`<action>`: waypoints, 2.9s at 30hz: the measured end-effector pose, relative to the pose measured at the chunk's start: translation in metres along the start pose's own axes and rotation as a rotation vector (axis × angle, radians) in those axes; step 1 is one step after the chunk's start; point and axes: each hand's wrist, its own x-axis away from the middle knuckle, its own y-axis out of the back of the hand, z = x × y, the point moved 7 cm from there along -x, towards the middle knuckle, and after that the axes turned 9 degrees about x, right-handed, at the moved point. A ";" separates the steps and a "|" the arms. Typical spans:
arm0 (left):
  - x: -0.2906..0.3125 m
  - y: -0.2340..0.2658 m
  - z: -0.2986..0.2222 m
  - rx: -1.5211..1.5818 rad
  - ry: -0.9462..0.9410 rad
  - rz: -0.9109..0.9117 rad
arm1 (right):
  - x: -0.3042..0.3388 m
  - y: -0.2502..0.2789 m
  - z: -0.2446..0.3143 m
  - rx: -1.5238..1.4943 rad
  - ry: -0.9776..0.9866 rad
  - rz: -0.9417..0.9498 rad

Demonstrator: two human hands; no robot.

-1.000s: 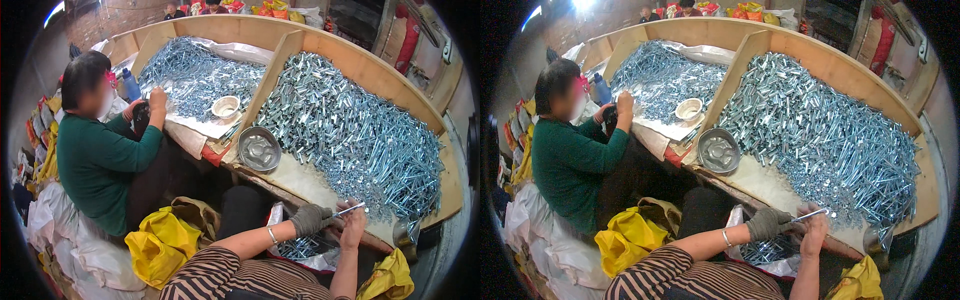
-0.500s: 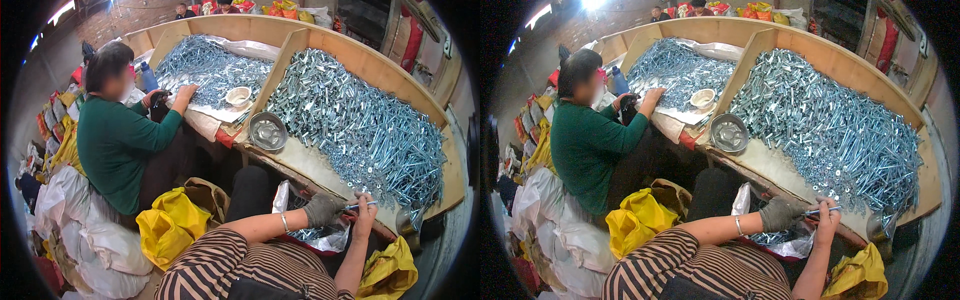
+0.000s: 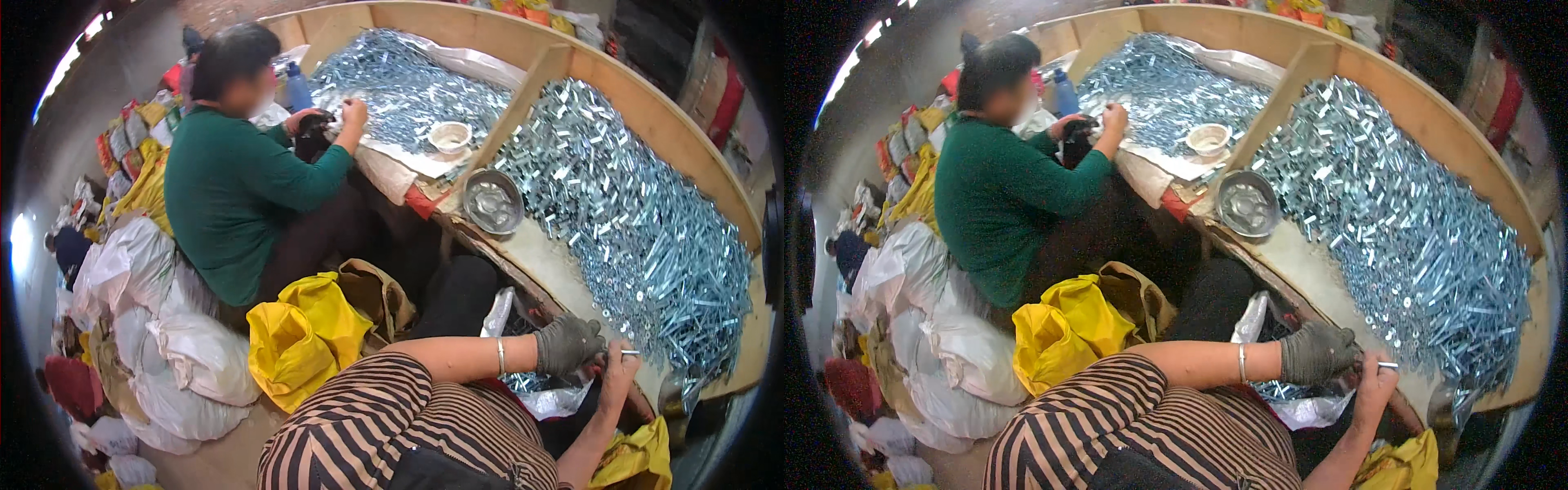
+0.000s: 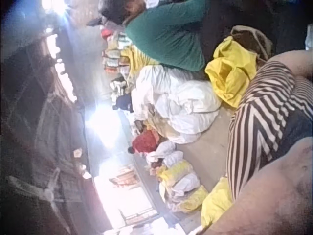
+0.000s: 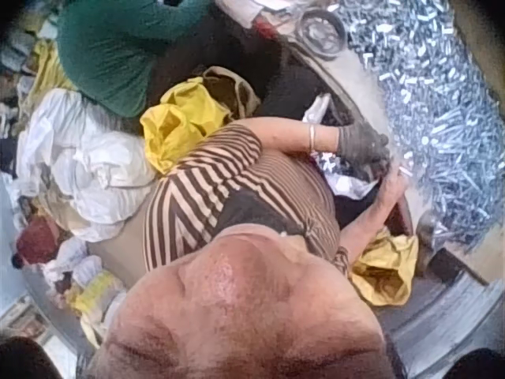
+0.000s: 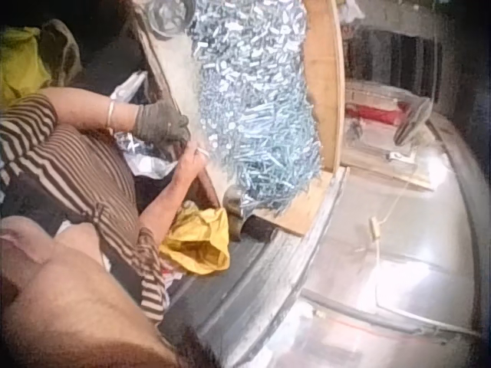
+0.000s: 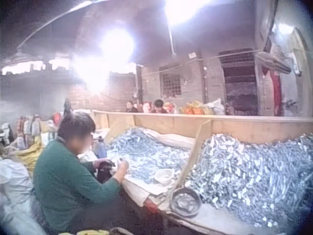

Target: Assembling hardware by sliding washers onto long bolts.

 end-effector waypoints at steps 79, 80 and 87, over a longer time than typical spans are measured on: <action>-0.088 0.012 0.263 1.568 0.672 -0.455 | -0.060 -0.003 -0.060 0.807 0.289 -0.319; -0.085 0.007 0.251 1.820 0.599 -0.448 | -0.062 -0.001 -0.060 0.812 0.277 -0.324; -0.057 -0.036 0.183 2.143 0.645 -0.419 | -0.057 -0.002 -0.058 0.827 0.317 -0.346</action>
